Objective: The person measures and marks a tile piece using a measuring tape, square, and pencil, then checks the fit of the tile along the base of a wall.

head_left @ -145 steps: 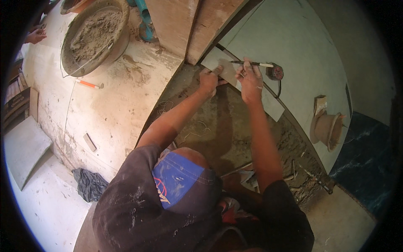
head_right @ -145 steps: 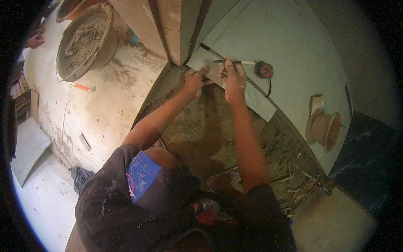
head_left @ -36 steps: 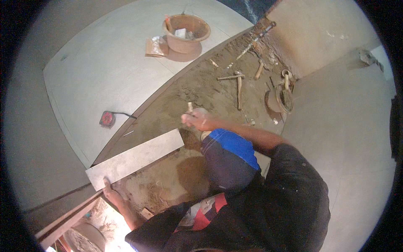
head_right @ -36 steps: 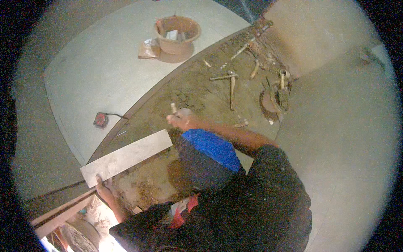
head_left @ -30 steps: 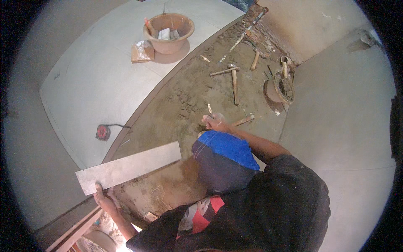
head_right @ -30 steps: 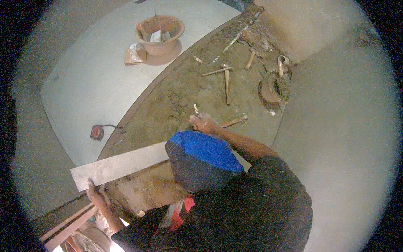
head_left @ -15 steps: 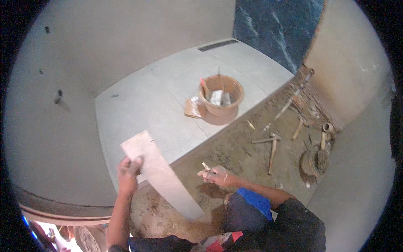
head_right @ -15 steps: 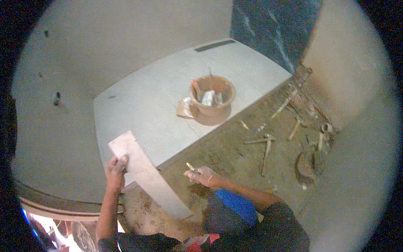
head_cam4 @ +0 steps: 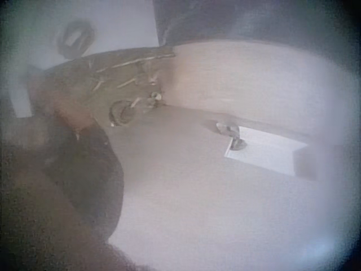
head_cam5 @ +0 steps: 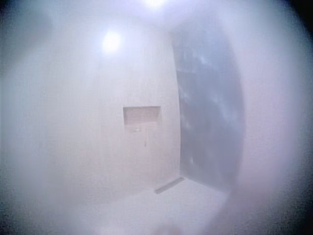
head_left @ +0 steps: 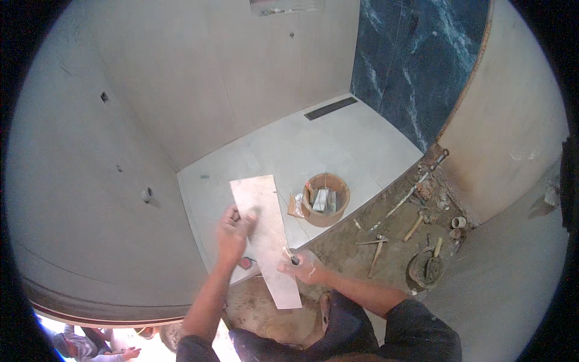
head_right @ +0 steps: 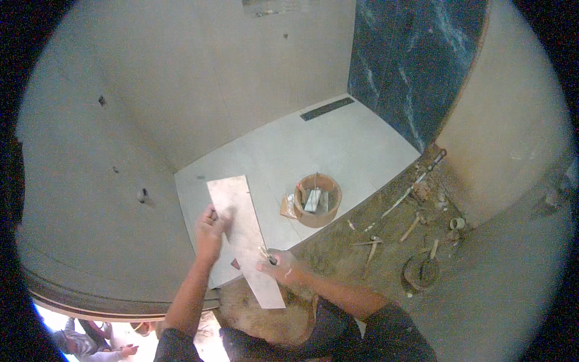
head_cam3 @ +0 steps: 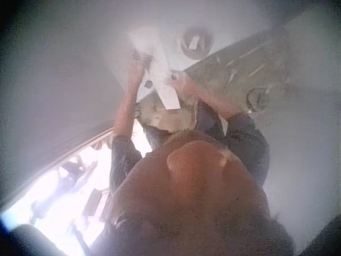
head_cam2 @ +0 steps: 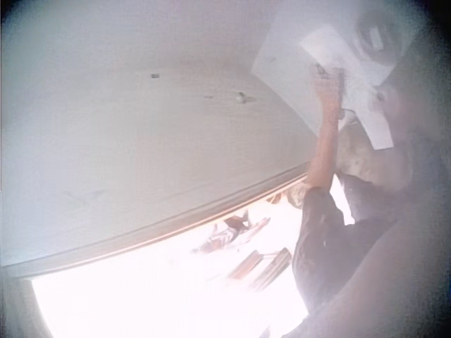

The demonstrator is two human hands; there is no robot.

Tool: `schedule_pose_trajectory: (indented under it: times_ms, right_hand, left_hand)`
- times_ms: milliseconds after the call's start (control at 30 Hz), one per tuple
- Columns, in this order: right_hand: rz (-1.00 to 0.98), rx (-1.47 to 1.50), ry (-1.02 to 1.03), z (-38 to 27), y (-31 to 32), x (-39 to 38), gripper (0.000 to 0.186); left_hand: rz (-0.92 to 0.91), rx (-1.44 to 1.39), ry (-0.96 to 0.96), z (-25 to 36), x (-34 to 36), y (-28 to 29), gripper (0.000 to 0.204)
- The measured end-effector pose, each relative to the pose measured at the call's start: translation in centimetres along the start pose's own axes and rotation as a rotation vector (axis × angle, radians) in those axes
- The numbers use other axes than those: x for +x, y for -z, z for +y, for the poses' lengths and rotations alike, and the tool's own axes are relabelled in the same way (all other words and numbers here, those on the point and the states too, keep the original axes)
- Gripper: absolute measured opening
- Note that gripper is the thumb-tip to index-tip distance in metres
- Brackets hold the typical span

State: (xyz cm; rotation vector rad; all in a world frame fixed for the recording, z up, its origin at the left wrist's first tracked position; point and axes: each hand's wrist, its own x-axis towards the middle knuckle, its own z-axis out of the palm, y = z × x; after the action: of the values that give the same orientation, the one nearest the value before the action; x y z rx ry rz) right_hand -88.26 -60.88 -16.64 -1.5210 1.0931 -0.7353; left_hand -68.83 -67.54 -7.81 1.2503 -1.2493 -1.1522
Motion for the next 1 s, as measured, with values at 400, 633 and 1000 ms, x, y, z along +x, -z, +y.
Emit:
schedule_pose_trajectory:
  times_ms: [400,633,1000]
  right_hand:
    - [0.416,0.058,0.007,-13.2,1.3,-11.1,0.046]
    - [0.654,0.103,0.015,-13.4,2.7,-10.4,0.049]
    - [0.704,-0.022,0.109,-14.3,10.9,-14.5,0.033]
  left_hand:
    - [-0.004,0.599,0.076,16.3,-10.4,-8.6,0.103]
    - [-0.243,0.614,0.063,19.5,-6.5,-12.9,0.099]
    - [-0.431,0.548,0.015,14.8,-3.5,-11.3,0.098]
